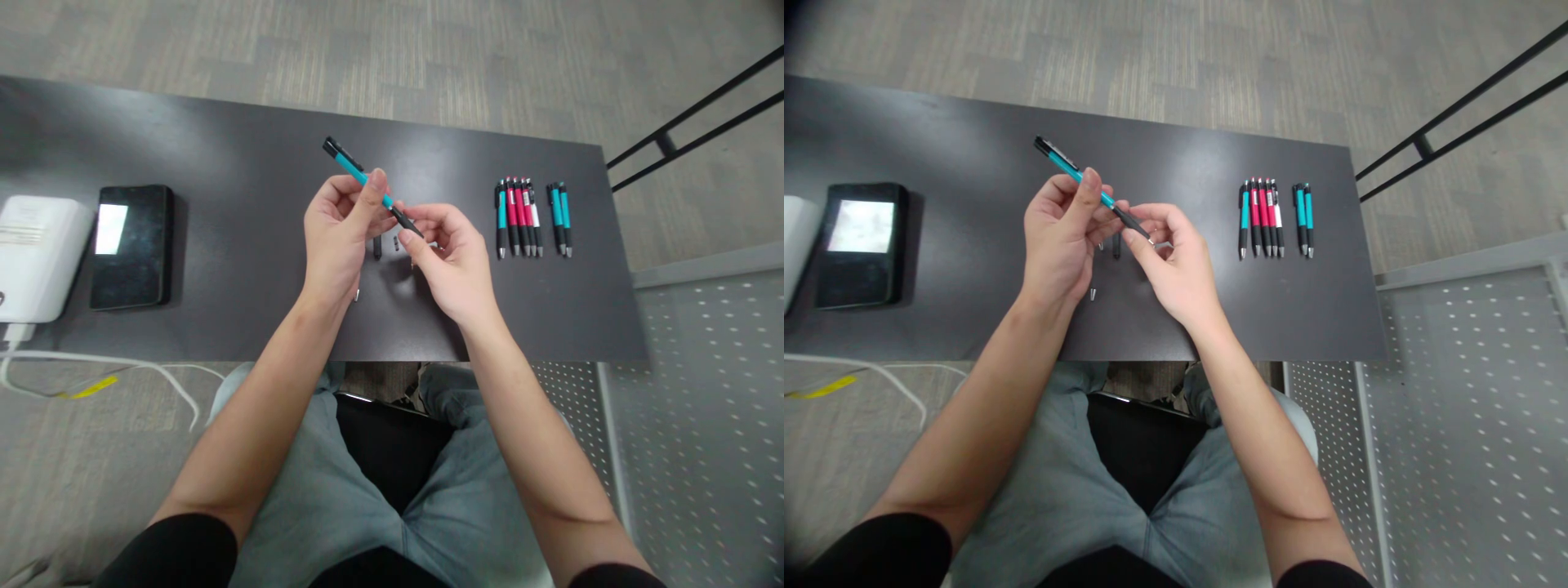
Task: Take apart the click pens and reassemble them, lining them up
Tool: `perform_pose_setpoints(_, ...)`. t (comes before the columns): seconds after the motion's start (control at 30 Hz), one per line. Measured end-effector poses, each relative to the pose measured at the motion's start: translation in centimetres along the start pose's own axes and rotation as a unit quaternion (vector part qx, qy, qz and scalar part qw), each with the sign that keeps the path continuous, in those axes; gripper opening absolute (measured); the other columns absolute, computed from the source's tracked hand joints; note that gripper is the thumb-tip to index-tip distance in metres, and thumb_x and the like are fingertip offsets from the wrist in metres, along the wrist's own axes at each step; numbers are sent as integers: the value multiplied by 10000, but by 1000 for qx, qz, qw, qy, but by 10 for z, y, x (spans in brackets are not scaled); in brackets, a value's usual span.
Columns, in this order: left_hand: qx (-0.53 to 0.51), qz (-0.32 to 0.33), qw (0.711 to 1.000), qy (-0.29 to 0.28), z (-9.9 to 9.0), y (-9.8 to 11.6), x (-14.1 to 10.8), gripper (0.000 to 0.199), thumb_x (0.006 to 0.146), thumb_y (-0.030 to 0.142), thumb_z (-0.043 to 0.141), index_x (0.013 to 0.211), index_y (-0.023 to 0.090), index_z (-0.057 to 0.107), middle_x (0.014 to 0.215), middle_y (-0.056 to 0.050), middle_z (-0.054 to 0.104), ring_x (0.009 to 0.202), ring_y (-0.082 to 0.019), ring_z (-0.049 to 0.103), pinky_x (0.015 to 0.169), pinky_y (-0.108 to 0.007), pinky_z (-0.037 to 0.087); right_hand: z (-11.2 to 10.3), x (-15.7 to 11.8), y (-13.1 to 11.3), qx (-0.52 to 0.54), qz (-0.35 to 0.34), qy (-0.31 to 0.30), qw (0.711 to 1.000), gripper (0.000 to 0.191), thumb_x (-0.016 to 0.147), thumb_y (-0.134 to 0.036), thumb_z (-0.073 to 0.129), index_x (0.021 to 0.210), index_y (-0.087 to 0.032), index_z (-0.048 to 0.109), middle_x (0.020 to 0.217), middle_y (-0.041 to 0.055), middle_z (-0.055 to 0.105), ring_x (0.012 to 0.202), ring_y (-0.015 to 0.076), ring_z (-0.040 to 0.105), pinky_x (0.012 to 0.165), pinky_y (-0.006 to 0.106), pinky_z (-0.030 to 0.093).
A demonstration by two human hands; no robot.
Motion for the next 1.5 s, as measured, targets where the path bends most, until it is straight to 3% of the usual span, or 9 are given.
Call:
perform_pose_setpoints(0.37,38,35,998,25,-15,9,12,632,959,796,1116,1015,366,657,1128,6,921,1122,-288,980,844,-399,842,-5,1,-7,7,5,7,1000,632,953,-857,1068,1256,-326,907,1114,30,789,927,212,684,774,369,645)
perform_pose_setpoints(0.8,40,46,997,51,-45,22,31,702,922,821,1146,959,320,655,1156,-16,948,1231,-314,995,851,-355,834,-8,-4,-10,-3,-1,-5,1000,366,1019,-603,1012,1220,-313,915,1034,10,770,898,200,670,792,362,623)
perform_pose_setpoints(1.03,26,40,995,84,-49,24,33,757,846,821,1197,946,314,644,1112,-18,936,1206,-318,991,840,-345,833,-10,-6,-10,-10,2,-11,1000,370,1021,-605,1021,1209,-309,902,1006,6,758,921,210,684,834,375,628)
perform_pose_setpoints(1.23,17,49,998,45,-53,23,37,681,862,740,1215,972,328,685,1098,-5,933,1221,-323,996,841,-351,845,-12,-6,-9,-2,-4,-15,1000,359,1047,-608,1010,1221,-314,900,1003,2,744,913,208,692,845,382,629)
perform_pose_setpoints(1.4,21,17,998,62,-53,19,37,680,804,699,1256,989,345,706,1102,-6,938,1257,-346,989,832,-377,846,-14,-5,-9,-8,-4,-6,1000,350,1040,-609,1000,1205,-316,904,975,-3,741,895,209,689,852,387,644)
perform_pose_setpoints(1.5,39,21,998,46,-50,18,36,661,850,730,1215,971,344,693,1118,-13,941,1270,-341,986,840,-383,844,-15,-5,-11,-13,-8,5,1000,382,1043,-645,995,1222,-319,907,1012,7,760,899,210,693,833,384,640)
Point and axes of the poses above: each hand's wrist, its own x-axis towards the middle knuckle, its own z-axis out of the palm, y = z × x, the point moved 6 cm from there along x, towards the middle knuckle
